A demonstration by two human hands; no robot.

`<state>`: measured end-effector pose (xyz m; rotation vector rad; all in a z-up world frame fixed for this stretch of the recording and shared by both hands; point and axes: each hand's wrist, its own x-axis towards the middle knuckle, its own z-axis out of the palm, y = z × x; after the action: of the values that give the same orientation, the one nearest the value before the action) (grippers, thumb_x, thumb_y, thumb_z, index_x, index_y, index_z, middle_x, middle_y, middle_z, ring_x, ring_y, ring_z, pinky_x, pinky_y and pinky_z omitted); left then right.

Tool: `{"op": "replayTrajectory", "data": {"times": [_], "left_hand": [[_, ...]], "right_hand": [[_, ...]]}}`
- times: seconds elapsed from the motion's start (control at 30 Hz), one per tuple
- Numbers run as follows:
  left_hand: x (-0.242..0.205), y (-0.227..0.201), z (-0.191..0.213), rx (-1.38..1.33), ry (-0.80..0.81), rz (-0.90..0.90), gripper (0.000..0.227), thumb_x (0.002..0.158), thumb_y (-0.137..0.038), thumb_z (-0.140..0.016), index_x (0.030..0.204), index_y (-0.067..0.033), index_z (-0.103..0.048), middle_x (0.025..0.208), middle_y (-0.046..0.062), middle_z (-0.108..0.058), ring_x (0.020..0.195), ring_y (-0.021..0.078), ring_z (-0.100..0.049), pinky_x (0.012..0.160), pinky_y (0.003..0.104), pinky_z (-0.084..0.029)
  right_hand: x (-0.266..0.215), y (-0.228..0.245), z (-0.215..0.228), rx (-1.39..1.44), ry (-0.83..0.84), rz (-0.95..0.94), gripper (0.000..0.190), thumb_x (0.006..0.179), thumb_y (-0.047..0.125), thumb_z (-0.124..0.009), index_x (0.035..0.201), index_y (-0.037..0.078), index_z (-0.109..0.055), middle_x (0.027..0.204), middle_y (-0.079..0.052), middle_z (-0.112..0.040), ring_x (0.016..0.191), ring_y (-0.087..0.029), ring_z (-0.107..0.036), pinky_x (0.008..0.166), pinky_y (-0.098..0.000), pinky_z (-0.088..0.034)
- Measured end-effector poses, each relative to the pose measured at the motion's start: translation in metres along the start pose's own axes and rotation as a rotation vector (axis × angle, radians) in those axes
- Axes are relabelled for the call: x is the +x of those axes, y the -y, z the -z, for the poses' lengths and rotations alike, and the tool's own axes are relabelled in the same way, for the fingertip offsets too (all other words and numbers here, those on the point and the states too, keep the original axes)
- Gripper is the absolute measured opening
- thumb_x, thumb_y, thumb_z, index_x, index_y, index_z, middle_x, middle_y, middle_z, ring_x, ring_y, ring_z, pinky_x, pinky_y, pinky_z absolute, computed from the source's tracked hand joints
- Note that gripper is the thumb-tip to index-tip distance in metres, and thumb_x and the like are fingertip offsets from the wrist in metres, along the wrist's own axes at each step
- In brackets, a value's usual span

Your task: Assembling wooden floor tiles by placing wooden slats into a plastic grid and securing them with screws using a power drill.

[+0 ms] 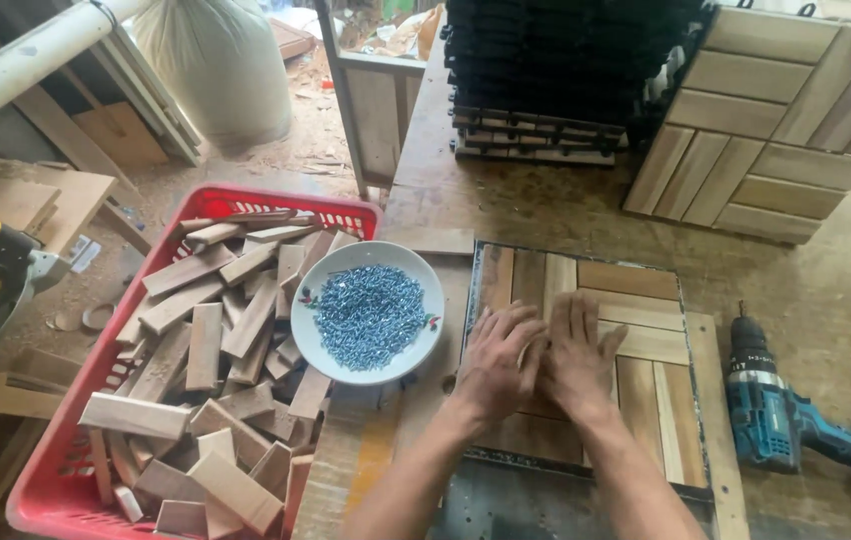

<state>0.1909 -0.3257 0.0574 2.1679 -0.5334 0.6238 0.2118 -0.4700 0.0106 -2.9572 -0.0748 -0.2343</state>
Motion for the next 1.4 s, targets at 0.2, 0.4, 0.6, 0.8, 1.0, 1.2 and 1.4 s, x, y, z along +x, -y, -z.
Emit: {"op": "replayTrajectory", "data": {"times": [0.2,0.4,0.6,0.8,1.0,1.2,1.4], "left_hand": [[0.057,0.029,-0.049,0.187,0.249,0.2,0.041,0.099,-0.012,-0.049,0.135,-0.0031,-0.066,0.146,0.016,-0.061,0.147,0.0337,-0.045,0.122,0.064,-0.02],[0.071,0.04,-0.053,0.372,0.639,0.169,0.055,0.105,-0.034,-0.039,0.157,-0.0165,-0.042,0.168,0.002,-0.034,0.158,0.0301,-0.017,0.125,0.068,0.005],[0.078,0.046,-0.061,0.477,0.771,0.212,0.056,0.106,-0.046,-0.043,0.157,-0.0227,-0.043,0.17,0.003,-0.025,0.157,0.0433,-0.011,0.116,0.081,-0.002],[0.078,0.043,-0.058,0.369,0.756,0.456,0.063,0.101,-0.063,-0.036,0.159,-0.0382,-0.037,0.174,0.008,-0.011,0.158,0.0429,0.006,0.116,0.079,0.004],[0.065,0.02,-0.046,0.386,0.772,0.409,0.057,0.111,-0.047,-0.016,0.163,-0.0293,-0.028,0.174,0.005,-0.011,0.16,0.0315,0.005,0.124,0.061,0.011],[0.045,0.012,-0.042,0.414,0.748,0.326,0.068,0.104,-0.045,-0.017,0.164,-0.0134,-0.021,0.173,0.012,-0.007,0.16,0.0324,0.004,0.128,0.055,0.01],[-0.055,-0.006,-0.035,0.638,0.379,-0.157,0.083,0.101,-0.056,-0.033,0.162,-0.0026,-0.018,0.172,0.014,-0.013,0.161,0.0304,-0.004,0.13,0.053,0.003]], "right_hand": [[0.002,-0.001,0.004,0.064,0.103,-0.139,0.064,0.106,0.049,-0.027,0.164,0.022,-0.024,0.17,-0.008,-0.025,0.156,-0.036,-0.021,0.119,-0.0765,-0.007],[-0.021,0.0,0.025,-0.112,-0.076,-0.023,0.055,0.109,0.04,-0.033,0.159,0.018,-0.042,0.163,-0.005,-0.044,0.148,-0.034,-0.039,0.111,-0.078,-0.027],[0.0,-0.038,0.037,0.035,0.283,0.05,0.05,0.103,0.042,-0.042,0.152,0.031,-0.05,0.162,0.005,-0.043,0.152,-0.028,-0.035,0.116,-0.0753,-0.024],[0.065,-0.05,0.068,0.018,0.344,-0.1,0.048,0.083,0.031,-0.059,0.126,0.017,-0.075,0.12,-0.012,-0.075,0.12,-0.033,-0.069,0.102,-0.0583,-0.053],[0.063,-0.045,0.005,0.035,0.19,-0.044,0.068,0.109,0.062,-0.014,0.166,0.025,-0.017,0.173,-0.005,-0.013,0.16,-0.03,-0.003,0.125,-0.0668,0.001],[0.04,-0.044,0.021,-0.091,0.256,0.051,0.066,0.109,0.058,-0.01,0.164,0.022,-0.02,0.171,-0.008,-0.017,0.159,-0.033,-0.007,0.127,-0.0615,-0.004],[-0.063,-0.069,0.023,-0.105,-0.197,0.369,0.067,0.106,0.048,-0.033,0.16,0.009,-0.033,0.168,-0.011,-0.033,0.157,-0.029,-0.027,0.127,-0.0506,-0.021]]}}
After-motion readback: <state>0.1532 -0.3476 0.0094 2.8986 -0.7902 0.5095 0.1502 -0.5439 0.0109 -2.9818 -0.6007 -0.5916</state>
